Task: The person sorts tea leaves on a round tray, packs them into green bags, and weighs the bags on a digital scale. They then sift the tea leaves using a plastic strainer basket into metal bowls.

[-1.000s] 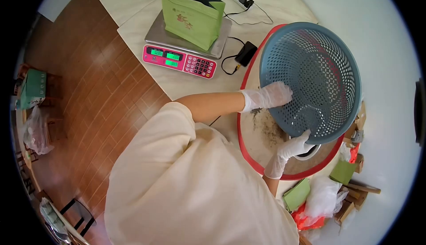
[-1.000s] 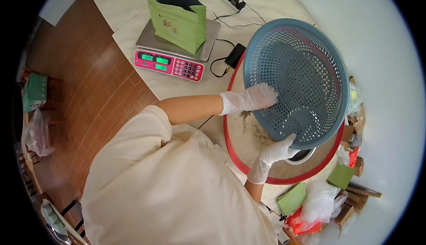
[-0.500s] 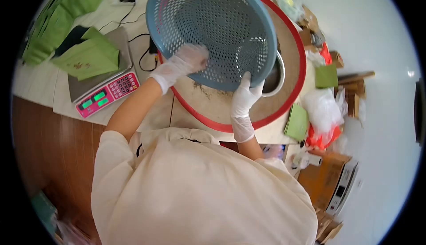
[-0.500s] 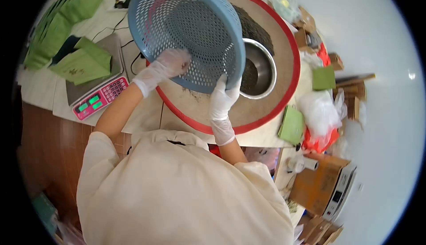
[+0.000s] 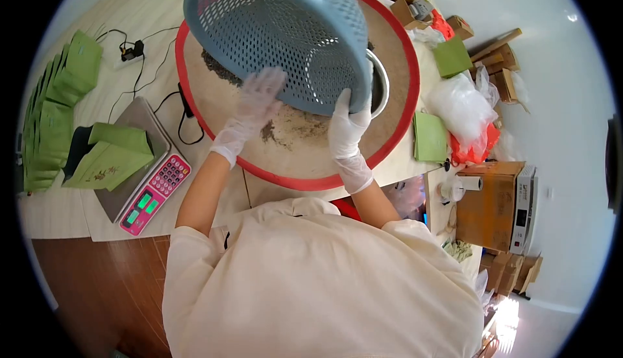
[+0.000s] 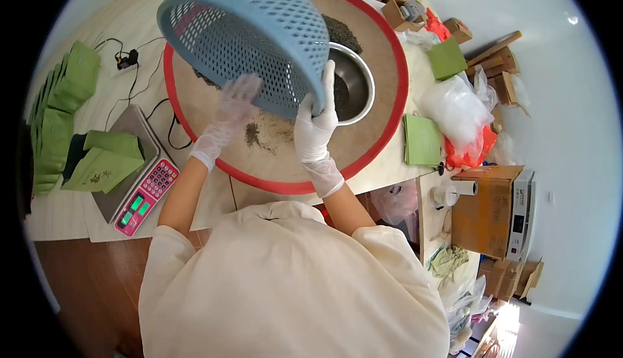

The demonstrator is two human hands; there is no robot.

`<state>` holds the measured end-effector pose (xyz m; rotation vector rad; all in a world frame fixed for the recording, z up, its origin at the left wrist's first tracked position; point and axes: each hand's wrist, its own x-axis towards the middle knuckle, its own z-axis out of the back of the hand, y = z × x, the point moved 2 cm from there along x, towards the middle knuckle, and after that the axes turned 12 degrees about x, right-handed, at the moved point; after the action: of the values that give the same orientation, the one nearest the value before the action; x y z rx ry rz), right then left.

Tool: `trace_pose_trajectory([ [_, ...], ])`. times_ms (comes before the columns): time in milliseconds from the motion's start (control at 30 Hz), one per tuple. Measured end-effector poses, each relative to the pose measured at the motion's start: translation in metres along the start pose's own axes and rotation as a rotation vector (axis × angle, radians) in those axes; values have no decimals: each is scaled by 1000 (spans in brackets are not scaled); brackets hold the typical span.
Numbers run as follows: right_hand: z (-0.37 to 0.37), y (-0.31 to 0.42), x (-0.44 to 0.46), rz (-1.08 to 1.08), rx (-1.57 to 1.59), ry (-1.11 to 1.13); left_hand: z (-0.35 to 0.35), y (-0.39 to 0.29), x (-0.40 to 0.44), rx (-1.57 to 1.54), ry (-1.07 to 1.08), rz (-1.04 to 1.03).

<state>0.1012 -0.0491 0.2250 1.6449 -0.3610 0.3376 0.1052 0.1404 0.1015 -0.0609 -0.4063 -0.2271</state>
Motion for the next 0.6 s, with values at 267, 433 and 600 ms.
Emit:
trace_pose_trajectory([
  [267, 2, -11, 25, 402, -310, 94, 11, -8, 14, 113, -159, 171],
  [433, 15, -6, 46, 391, -238, 62, 10, 0, 5, 217, 25, 507],
  [600, 97, -27, 86, -40, -12, -428, 7, -35, 10, -354, -154, 726],
])
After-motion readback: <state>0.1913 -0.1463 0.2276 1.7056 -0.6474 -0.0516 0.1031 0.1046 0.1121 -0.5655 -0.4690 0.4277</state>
